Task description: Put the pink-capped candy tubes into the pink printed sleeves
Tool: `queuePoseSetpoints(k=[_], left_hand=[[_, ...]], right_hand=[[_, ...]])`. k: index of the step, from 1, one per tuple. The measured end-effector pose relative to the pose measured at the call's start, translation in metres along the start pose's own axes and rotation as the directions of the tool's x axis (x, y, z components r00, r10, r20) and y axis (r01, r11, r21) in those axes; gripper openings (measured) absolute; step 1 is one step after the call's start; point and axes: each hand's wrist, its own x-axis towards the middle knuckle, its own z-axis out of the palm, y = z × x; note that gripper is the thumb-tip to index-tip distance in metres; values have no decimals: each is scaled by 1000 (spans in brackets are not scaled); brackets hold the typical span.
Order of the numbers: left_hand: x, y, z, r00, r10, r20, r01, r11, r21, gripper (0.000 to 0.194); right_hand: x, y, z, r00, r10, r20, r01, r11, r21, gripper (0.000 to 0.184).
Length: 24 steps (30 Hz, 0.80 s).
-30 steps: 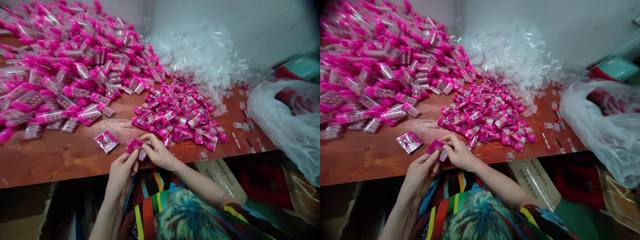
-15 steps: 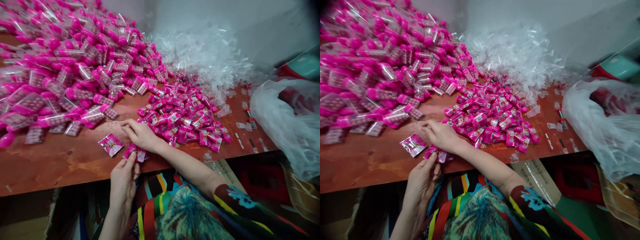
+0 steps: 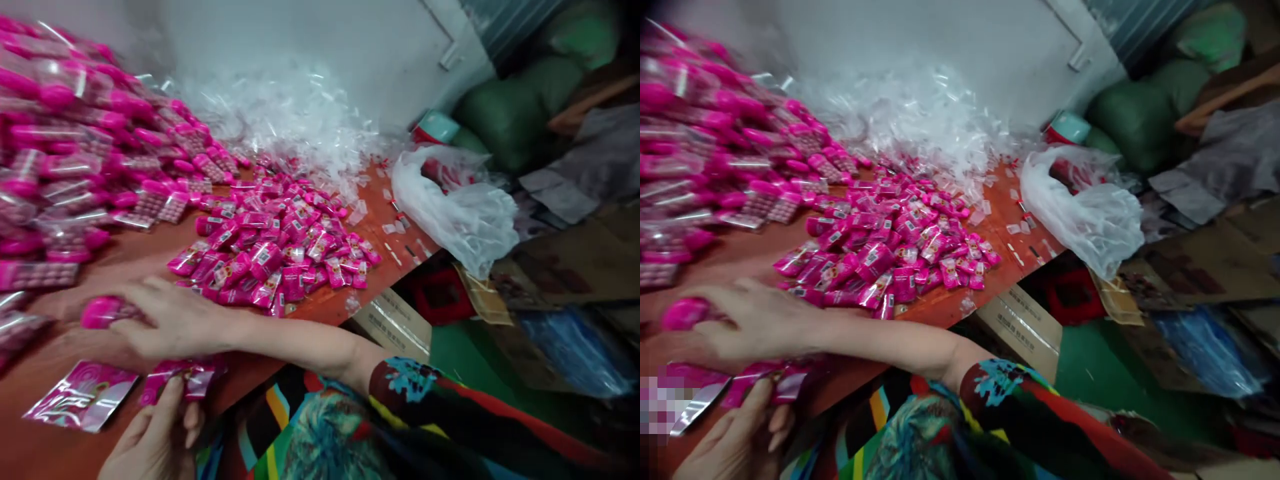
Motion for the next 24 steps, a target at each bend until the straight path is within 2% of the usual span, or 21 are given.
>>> queuePoseSetpoints(k=[2,3,4,6,8,10,13,17,24], left_hand=[[0,1,7,999,33,12,-33,999,-3,35],[0,1,12,998,50,30,-50,999,-8,32],[-1,1,19,997,63,50,-62,998,-20,30],[-4,1,33,994,70,89,-65,996,-57,26],[-8,1,48,984,68,167,-51,993,-107,27],[-11,-1,58,963,49,267,-16,992,-126,28],[-11,-7,61,967,46,251,6,979,-203,30],[-8,-15,56,981,41,191,11,965,-260,37],[-12,-21,55,975,54,216,3,967,-257,35]], right_hand=[[-34,8,-27,1000,-12,25,8,988,155,37],[-52,14,-38,997,68,27,-72,959,274,40],[-69,20,-47,988,127,84,-150,917,370,42],[-102,31,-58,971,178,163,-236,833,501,49],[-129,40,-63,976,183,120,-219,806,550,50],[-148,45,-64,977,211,28,-189,800,570,49],[-162,48,-68,962,271,-28,-203,782,589,52],[-165,46,-69,968,245,51,-224,759,611,49],[-166,51,-51,973,229,-10,-177,778,603,46]])
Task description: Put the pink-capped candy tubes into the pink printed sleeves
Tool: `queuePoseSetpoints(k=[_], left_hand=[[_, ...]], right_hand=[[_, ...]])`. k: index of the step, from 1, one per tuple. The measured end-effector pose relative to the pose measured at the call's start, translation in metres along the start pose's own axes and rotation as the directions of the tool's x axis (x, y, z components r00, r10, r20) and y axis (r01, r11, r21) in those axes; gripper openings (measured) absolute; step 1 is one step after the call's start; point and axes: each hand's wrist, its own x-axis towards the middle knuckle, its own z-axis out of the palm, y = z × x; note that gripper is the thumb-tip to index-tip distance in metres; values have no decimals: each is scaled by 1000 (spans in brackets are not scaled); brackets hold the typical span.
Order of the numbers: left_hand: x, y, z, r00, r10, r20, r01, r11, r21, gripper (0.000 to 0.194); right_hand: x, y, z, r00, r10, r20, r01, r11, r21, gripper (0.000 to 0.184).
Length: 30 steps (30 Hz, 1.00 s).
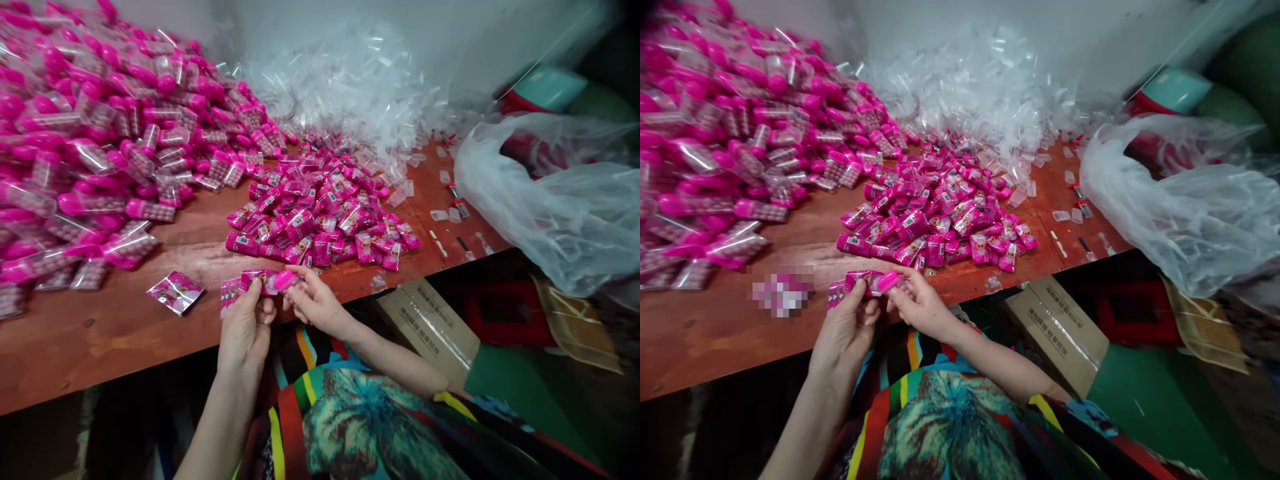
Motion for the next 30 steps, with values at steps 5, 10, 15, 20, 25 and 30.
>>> queuePoseSetpoints(k=[5,10,15,20,25,30], left_hand=[[-2,-2,-2,993,-61,104,55,997,61,30],[-4,-8,-7,958,-142,248,102,981,167,46],[-19,-18,-5,975,-128,182,91,976,196,52],[-16,-15,-7,995,-66,79,52,983,177,45],[-21,-3,-16,996,19,92,-30,993,116,50],[-8,2,-24,985,-20,169,-4,990,138,45]], right_hand=[[0,3,0,995,50,91,-49,999,-8,50],[1,0,-2,985,125,116,-128,992,19,57],[-14,1,-8,942,295,159,-305,951,42,55],[-9,13,-9,1000,-26,-4,20,867,-498,63],[-13,10,12,996,59,69,-38,961,-274,61],[-1,9,20,990,90,110,-79,992,-99,49]])
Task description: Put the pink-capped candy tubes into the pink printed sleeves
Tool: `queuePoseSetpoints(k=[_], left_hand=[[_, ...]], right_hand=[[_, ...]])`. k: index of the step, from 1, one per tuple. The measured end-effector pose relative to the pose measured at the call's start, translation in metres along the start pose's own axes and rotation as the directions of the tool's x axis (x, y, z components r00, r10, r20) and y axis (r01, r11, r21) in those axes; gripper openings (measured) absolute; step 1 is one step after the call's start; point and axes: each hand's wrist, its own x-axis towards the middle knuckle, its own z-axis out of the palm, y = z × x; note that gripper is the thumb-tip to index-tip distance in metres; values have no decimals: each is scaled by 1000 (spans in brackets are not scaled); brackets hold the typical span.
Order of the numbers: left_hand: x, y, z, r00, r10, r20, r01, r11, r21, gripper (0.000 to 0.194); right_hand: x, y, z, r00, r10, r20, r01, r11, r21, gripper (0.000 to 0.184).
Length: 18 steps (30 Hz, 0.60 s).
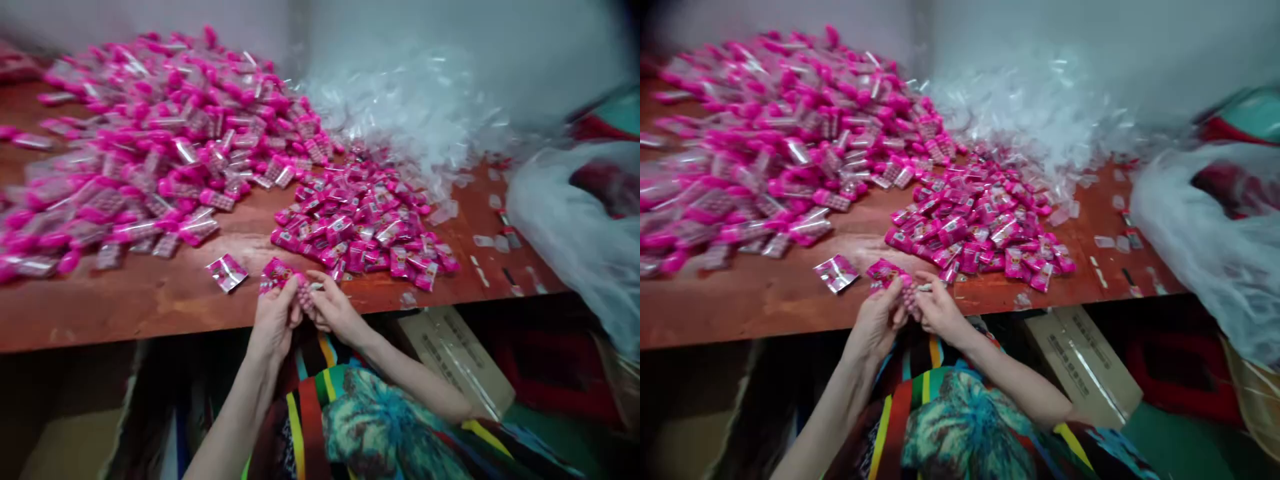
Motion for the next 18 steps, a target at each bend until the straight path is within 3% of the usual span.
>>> queuePoseSetpoints(k=[2,4,7,9,11,14,16,18], left_hand=[[3,1,-1,1000,-13,14,13,1000,-9,43],[2,2,0,999,-34,5,34,999,-20,41],[0,4,3,999,-39,-32,38,999,-39,40],[-1,4,6,1000,-24,-5,24,999,-27,39],[-2,1,8,998,-28,57,27,999,17,39],[-4,-4,9,996,-36,83,30,996,79,40],[-5,-7,7,997,-23,68,15,993,118,39],[-6,-9,4,998,3,55,-11,987,159,39]], right_hand=[[2,-3,-1,990,-137,-38,129,978,-161,46],[3,-7,-2,984,-176,-35,163,959,-230,46],[3,-14,-3,998,23,59,-24,1000,12,47],[4,-16,-4,985,122,123,-140,977,158,48],[5,-16,-4,994,79,77,-88,987,135,49],[7,-12,-4,994,-91,-60,88,995,-48,50],[9,-9,-3,996,-71,-57,71,997,-9,50],[12,-6,-2,1000,13,2,-13,989,146,50]])
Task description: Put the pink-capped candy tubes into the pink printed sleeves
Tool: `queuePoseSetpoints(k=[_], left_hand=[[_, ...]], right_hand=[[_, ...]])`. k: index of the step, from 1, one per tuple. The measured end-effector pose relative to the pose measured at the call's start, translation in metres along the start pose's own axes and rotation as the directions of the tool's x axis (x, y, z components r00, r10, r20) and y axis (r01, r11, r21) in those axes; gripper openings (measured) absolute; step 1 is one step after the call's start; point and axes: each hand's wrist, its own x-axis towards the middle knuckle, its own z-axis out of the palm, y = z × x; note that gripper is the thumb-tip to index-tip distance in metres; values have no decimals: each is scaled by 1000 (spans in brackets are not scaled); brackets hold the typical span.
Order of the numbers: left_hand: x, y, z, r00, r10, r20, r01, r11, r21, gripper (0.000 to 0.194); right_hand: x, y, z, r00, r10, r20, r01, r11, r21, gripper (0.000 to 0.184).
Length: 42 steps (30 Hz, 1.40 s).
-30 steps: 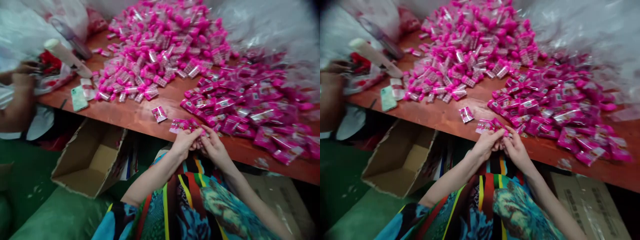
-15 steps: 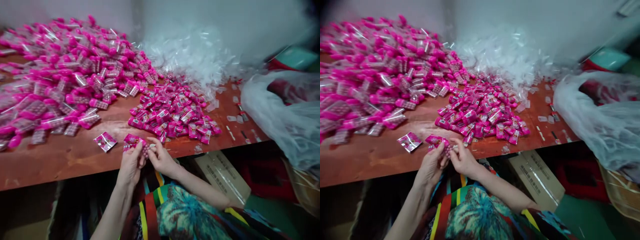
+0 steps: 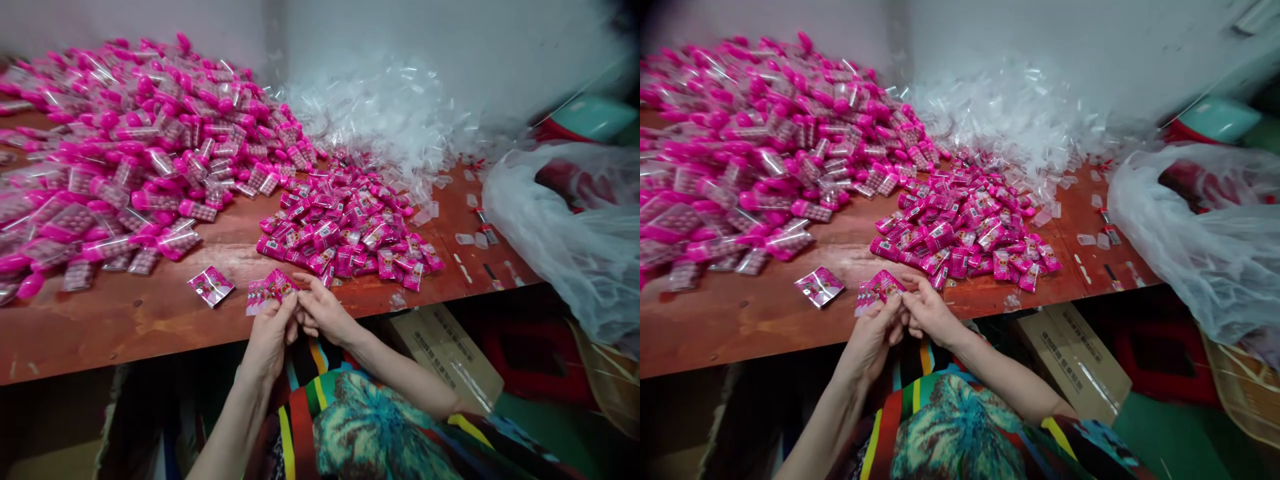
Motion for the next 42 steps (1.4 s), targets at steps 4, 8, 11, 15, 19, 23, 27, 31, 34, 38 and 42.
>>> queuePoseSetpoints(k=[4,8,11,15,19,23,27,31,34,38,42], left_hand=[[-1,-1,-4,999,28,23,-29,998,54,41],[0,0,-2,997,3,76,-10,996,94,43],[3,0,-2,996,12,85,-19,996,82,39],[6,1,-4,995,9,98,-20,994,105,38],[5,7,-6,998,22,58,-27,996,83,35],[7,11,-10,995,80,-65,-81,997,-3,32],[15,13,-16,992,-8,-128,-6,994,-108,40],[17,14,-20,992,-126,7,126,979,-158,46],[17,10,-18,994,-102,-35,97,989,-115,47],[26,10,0,994,-42,-104,41,999,-13,49],[42,29,28,999,37,40,-42,990,132,52]], right_hand=[[8,2,-1,995,61,82,-74,982,175,49],[14,0,-3,996,66,60,-75,986,147,44],[17,-3,-4,998,57,18,-59,994,97,47],[20,-6,-3,991,100,88,-107,991,76,44],[23,-3,-3,992,122,33,-124,990,69,44],[22,2,-3,993,100,63,-98,995,-33,47],[15,5,-1,984,75,164,-62,995,-79,53],[13,9,0,991,14,130,0,994,-106,51],[15,16,0,997,10,81,0,992,-127,47],[18,24,0,996,-35,-76,31,998,-49,46],[21,21,1,928,-107,-357,161,979,124,60]])
